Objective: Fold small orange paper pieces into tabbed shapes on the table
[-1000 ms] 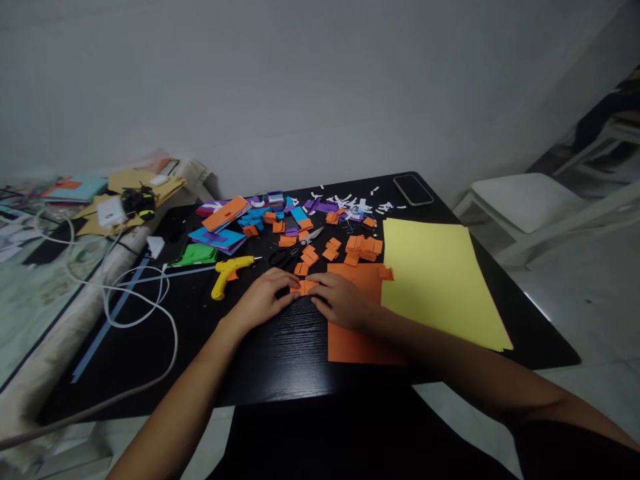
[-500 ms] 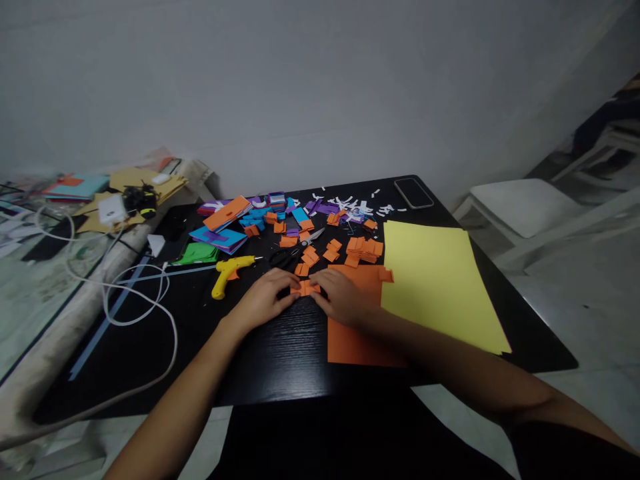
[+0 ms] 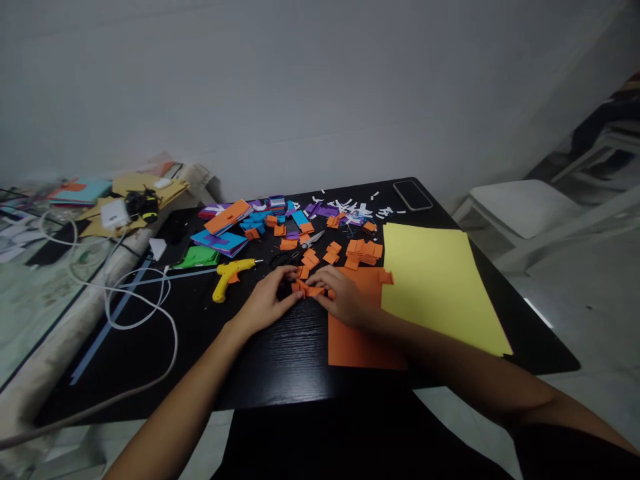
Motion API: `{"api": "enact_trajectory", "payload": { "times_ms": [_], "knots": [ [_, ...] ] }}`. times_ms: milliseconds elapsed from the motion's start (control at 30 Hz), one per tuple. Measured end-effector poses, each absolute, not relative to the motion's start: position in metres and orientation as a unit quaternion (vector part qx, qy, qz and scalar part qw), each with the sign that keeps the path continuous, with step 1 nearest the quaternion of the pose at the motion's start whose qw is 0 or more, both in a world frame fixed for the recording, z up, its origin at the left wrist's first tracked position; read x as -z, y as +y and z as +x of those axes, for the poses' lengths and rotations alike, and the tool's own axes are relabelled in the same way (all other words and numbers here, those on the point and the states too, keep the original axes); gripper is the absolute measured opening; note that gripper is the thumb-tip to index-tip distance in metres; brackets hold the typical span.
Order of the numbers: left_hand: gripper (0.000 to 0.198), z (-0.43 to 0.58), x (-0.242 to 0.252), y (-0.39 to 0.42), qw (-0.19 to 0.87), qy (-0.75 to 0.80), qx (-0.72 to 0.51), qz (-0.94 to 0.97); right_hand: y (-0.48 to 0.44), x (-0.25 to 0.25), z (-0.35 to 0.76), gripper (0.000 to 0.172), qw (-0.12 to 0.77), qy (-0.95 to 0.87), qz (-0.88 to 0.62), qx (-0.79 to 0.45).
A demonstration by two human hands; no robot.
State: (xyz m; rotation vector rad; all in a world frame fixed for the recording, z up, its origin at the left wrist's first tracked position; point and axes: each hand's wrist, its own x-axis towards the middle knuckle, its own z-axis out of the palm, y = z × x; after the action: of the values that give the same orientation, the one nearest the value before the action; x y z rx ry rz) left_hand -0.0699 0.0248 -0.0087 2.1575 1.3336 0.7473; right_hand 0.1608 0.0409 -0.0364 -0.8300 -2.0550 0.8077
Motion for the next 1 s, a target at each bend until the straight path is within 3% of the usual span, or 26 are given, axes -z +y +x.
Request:
{"api": "enact_trajectory", "payload": {
  "times_ms": [133, 233, 400, 633, 1000],
  "knots": [
    [0.04, -0.065, 0.01, 0.022, 0.285, 0.51, -0.29, 0.758, 0.039, 0.034, 0.159, 0.027, 0.438, -0.767, -0.32, -0.343],
    [0.029, -0.063, 0.01, 0.02, 0.302, 0.519, -0.313, 0.736, 0.036, 0.035, 0.158, 0.027, 0.43, -0.757, -0.326, -0.37],
    [0.026, -0.063, 0.008, 0.02, 0.329, 0.506, -0.32, 0.731, 0.03, 0.034, 0.158, 0.046, 0.408, -0.737, -0.334, -0.422],
    [0.027, -0.058, 0.002, 0.017, 0.336, 0.48, -0.318, 0.746, 0.028, 0.026, 0.156, 0.014, 0.399, -0.71, -0.348, -0.464],
    [0.032, -0.06, 0.008, 0.017, 0.413, 0.511, -0.325, 0.681, 0.033, 0.033, 0.151, 0.016, 0.404, -0.584, -0.346, -0.613]
  ]
}}
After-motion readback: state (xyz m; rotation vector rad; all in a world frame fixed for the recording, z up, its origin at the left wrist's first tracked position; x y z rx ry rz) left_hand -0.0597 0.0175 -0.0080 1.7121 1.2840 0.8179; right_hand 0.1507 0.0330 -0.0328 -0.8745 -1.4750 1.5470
